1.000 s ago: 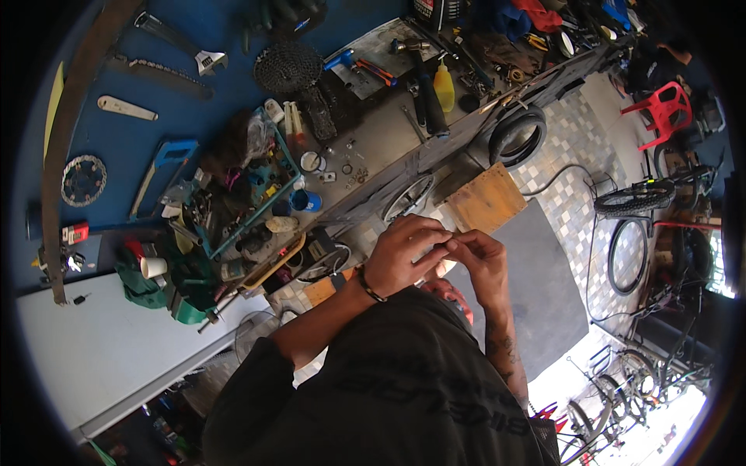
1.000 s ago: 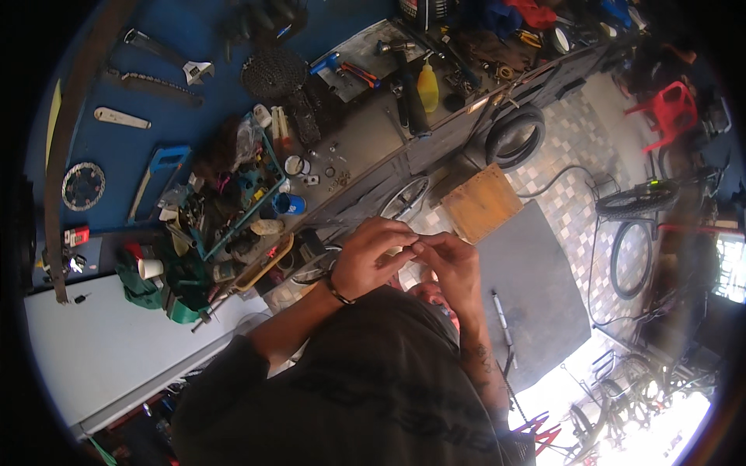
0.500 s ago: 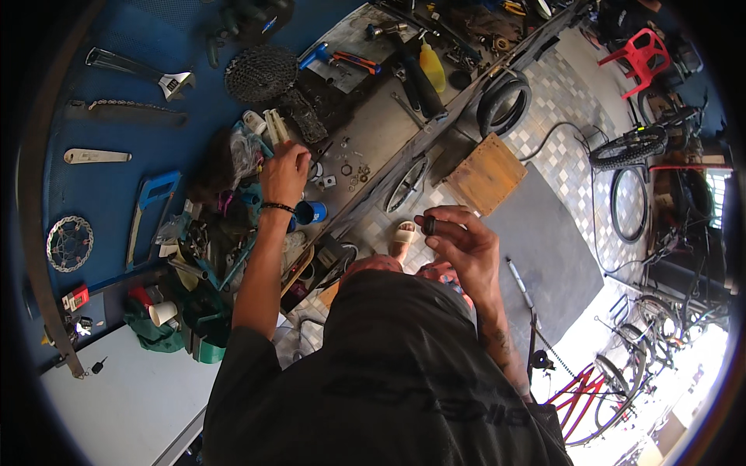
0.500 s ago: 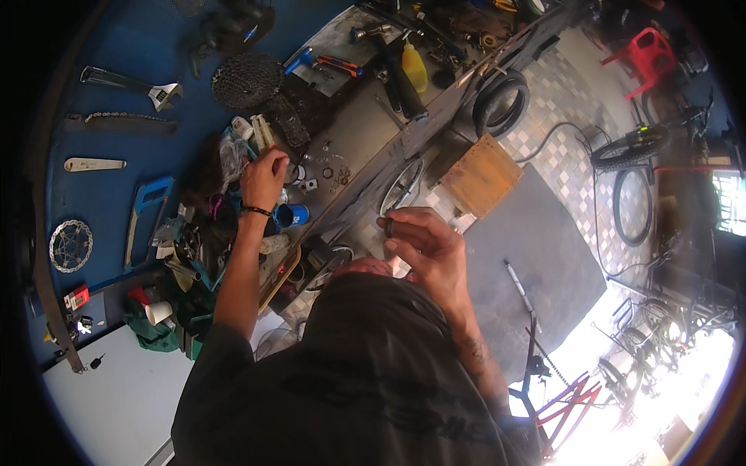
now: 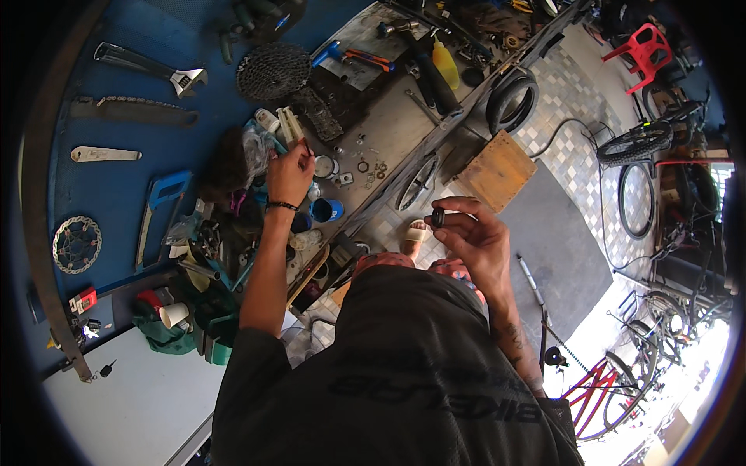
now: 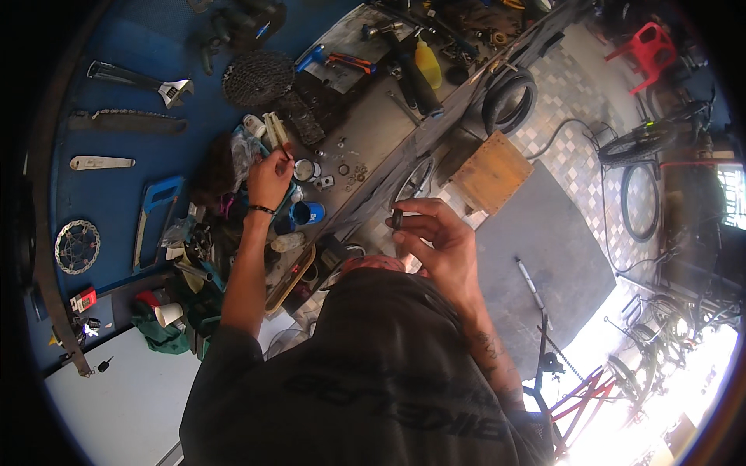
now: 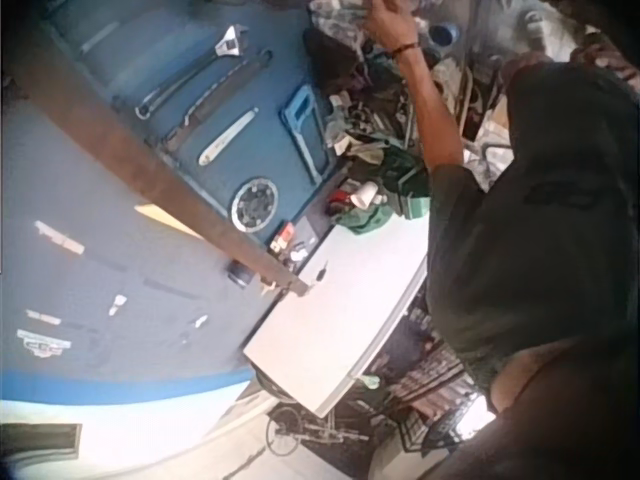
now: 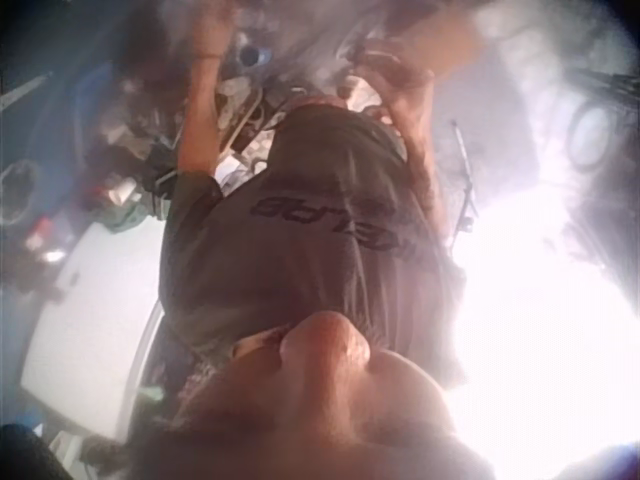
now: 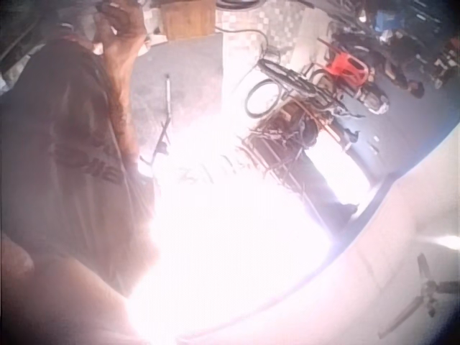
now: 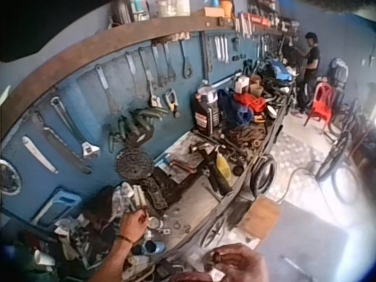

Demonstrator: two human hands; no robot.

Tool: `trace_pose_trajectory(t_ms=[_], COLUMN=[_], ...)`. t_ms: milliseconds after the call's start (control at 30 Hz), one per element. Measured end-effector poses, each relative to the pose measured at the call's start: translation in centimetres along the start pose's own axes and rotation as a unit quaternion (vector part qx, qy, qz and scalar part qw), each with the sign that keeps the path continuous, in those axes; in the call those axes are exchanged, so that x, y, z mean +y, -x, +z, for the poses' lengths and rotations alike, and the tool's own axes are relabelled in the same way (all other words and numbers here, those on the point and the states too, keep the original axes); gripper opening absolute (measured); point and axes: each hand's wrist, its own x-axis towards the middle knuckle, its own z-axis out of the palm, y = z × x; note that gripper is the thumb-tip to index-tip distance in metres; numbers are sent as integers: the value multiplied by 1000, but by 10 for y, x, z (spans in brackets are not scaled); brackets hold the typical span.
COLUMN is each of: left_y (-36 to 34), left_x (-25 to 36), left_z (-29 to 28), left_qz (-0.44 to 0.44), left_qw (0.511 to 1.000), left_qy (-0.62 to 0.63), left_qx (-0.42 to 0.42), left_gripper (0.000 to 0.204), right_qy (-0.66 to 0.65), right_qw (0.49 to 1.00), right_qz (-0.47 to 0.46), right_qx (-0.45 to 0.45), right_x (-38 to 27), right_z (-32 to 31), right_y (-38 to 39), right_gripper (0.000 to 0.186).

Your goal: The person applies grease to a bicycle headset bearing and installs it into the frame. They then use a red cloth to wipe the bearing and a screwdriver to adjust the headset. Finally, they use a wrench to tighten the headset locknut on the bicycle frame.

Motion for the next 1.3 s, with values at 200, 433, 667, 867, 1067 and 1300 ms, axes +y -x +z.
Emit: trace_pose_trajectory(t_ms=[200,433,667,867,1067,1300], left_y=[3,12,23,-59,-275,-491], left_x=[-11,47,162,227,287,364], left_z=[3,-56,-18,77,180,237], left_qz=[-32,-76,-2,36,105,265], left_qw=[998,968,913,857,892,962], left_qy=[-12,155,403,497,435,-41], left_qx=[-50,181,-60,-133,-65,55], left_gripper=[18,22,21,18,21,36], right_qy=[3,17,5,26,9,-48], right_qw=[1000,997,988,949,864,790], right_qz=[17,-49,21,-9,-6,16], right_qx=[15,55,150,314,504,611], right_x=[-3,10,27,41,66,93], right_z=[2,-16,-47,-103,-182,-265], right_y=[-1,-4,20,74,161,191], right_gripper=[38,34,35,32,33,29])
